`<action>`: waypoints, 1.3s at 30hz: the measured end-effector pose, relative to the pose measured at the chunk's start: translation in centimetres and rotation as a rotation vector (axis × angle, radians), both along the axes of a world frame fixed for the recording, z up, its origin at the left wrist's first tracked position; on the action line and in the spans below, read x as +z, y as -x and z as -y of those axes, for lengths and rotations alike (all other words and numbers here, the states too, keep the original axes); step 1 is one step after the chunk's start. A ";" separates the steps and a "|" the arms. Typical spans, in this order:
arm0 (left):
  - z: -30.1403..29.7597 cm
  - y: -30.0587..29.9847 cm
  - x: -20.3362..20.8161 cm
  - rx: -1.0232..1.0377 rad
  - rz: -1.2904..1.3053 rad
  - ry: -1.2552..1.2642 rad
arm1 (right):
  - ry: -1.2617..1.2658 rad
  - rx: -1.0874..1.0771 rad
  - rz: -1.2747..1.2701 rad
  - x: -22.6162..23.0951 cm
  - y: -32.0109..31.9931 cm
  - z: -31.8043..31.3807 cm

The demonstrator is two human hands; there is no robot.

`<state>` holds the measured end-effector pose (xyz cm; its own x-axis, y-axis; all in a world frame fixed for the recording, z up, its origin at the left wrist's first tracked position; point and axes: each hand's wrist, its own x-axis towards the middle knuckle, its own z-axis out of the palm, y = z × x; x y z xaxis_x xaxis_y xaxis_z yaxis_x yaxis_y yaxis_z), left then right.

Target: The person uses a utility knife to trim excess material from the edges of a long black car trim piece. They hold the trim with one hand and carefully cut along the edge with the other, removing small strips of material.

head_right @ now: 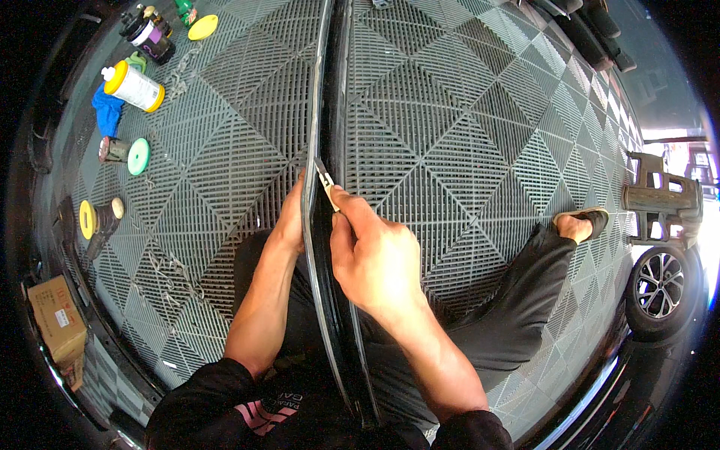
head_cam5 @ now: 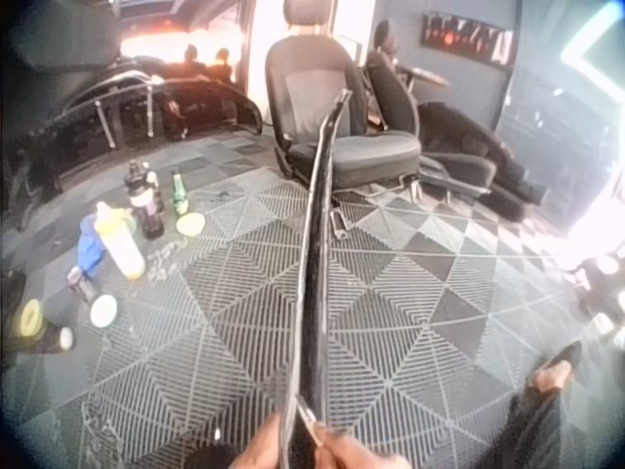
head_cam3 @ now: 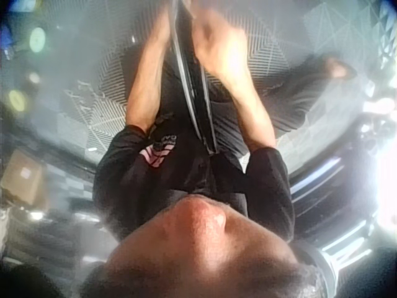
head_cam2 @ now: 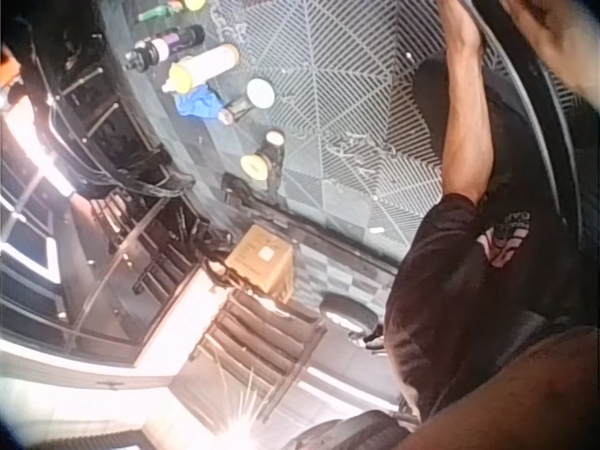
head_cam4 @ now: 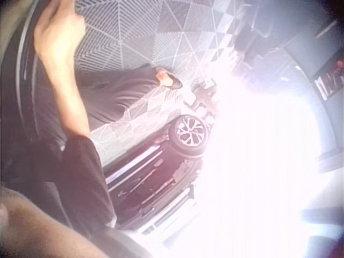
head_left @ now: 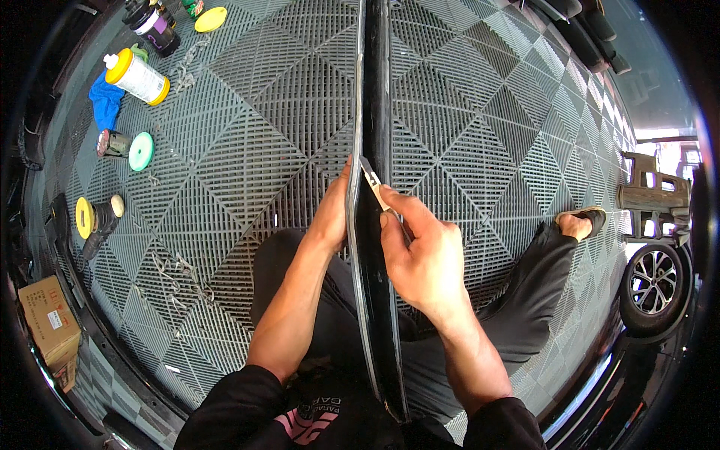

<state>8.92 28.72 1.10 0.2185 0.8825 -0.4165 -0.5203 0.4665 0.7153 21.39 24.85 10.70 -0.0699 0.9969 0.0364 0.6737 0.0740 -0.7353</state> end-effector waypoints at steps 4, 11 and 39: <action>0.1 1.3 -1.7 -0.069 0.005 -0.033 | 0.027 0.018 0.016 0.3 0.2 1.2; 0.0 0.6 -1.0 0.001 -0.105 0.007 | 0.020 0.015 0.007 0.2 0.1 2.6; 0.1 1.5 -0.6 -0.127 0.039 -0.058 | 0.131 -0.095 -0.107 3.1 -1.4 3.5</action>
<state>7.38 28.59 0.49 0.3453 0.8688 -0.3549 -0.4874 0.4892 0.7233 22.78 21.39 13.79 0.0218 0.9955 -0.0921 0.5909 -0.0871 -0.8020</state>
